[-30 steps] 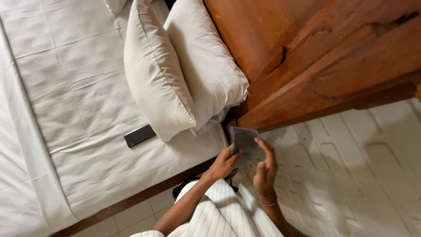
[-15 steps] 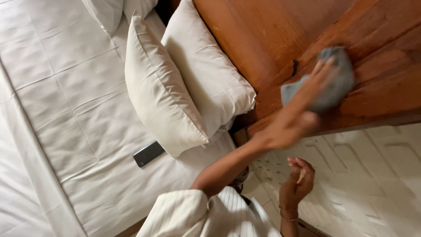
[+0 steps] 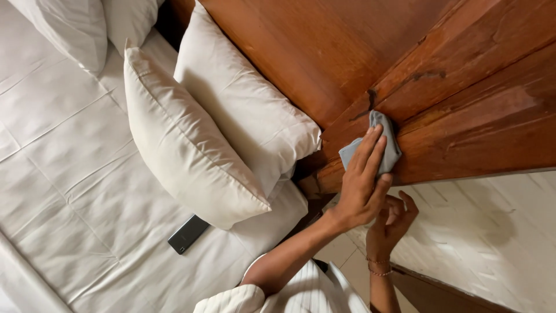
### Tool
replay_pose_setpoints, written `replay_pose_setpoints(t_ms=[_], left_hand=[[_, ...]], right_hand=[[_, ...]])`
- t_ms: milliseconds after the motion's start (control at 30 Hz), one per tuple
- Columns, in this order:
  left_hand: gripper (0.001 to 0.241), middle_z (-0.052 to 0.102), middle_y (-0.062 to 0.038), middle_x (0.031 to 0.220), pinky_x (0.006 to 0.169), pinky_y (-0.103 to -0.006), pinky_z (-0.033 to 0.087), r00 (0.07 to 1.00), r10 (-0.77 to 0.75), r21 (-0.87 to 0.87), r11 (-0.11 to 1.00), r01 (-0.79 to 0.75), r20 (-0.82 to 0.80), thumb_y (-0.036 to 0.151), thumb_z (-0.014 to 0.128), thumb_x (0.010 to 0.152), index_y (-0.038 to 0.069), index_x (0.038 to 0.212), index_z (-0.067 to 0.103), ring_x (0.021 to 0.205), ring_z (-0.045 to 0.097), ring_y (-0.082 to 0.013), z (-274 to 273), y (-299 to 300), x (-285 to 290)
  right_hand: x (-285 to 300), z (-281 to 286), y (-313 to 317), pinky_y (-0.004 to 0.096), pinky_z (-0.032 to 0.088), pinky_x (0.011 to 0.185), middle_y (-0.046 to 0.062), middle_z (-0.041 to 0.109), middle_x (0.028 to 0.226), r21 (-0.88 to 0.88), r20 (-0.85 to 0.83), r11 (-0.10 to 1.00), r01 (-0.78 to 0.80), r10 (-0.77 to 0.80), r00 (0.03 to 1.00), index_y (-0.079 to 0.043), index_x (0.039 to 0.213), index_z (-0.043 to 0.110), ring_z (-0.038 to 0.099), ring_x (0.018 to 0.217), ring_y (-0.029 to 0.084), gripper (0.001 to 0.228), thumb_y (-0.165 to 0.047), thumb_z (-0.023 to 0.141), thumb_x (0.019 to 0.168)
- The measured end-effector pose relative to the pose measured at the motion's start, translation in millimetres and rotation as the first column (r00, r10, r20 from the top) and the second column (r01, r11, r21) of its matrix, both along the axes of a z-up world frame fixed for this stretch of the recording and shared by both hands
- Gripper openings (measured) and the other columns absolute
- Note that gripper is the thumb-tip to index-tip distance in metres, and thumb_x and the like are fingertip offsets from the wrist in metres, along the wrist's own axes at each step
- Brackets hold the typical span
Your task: The person wipes the wooden bed frame with a gray cloth. They clean the vertical posts and horizontal rails, moving around the bed to reach different sections. A smartphone is visible on the bed during the task.
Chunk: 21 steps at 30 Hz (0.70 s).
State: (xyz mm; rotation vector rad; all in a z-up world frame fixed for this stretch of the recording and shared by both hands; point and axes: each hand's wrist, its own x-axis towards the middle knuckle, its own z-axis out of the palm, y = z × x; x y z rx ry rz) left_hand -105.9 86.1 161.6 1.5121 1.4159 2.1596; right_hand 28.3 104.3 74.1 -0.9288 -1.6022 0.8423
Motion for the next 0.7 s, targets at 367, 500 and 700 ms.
replay_pose_setpoints(t_ms=[367, 500, 700], left_hand=[[0.054, -0.001, 0.002, 0.179, 0.149, -0.0411, 0.007, 0.716, 0.087, -0.225, 0.917, -0.33, -0.693, 0.053, 0.025, 0.125, 0.04, 0.174, 0.004, 0.17, -0.003, -0.0292, 143.9, 10.3, -45.6], [0.055, -0.009, 0.017, 0.197, 0.177, -0.0489, 0.008, 0.965, -0.157, -0.094, 0.986, 0.14, -0.208, 0.054, 0.01, 0.132, 0.041, 0.182, -0.01, 0.199, -0.009, -0.0146, 93.0, 35.8, -40.7], [0.054, 0.02, -0.003, 0.183, 0.148, -0.0435, 0.004, 0.967, 0.202, -0.244, 0.941, -0.235, -0.152, 0.035, 0.029, 0.118, 0.023, 0.169, 0.017, 0.176, 0.024, -0.0179, 67.7, 43.1, -40.4]], right_hand=[[-6.5, -17.3, -5.3, 0.049, 0.046, 0.104, 0.029, 0.051, 0.135, -0.022, 0.152, 0.996, 0.081, -0.077, 0.985, 0.007, 0.134, 0.038, 0.056, 0.123, 0.038, 0.046, -0.017, 0.05, 0.097], [-17.1, 3.6, -11.8, 0.041, 0.053, 0.081, 0.017, 0.06, 0.096, -0.056, 0.191, 0.995, 0.086, -0.074, 0.979, 0.004, 0.127, 0.04, 0.063, 0.075, 0.025, 0.036, -0.019, 0.054, 0.103], [-14.2, 2.2, -16.8, 0.047, 0.051, 0.095, 0.018, 0.064, 0.103, -0.076, 0.195, 0.997, 0.019, -0.004, 0.981, 0.003, 0.132, 0.039, 0.064, 0.075, 0.023, 0.036, -0.017, 0.051, 0.105]])
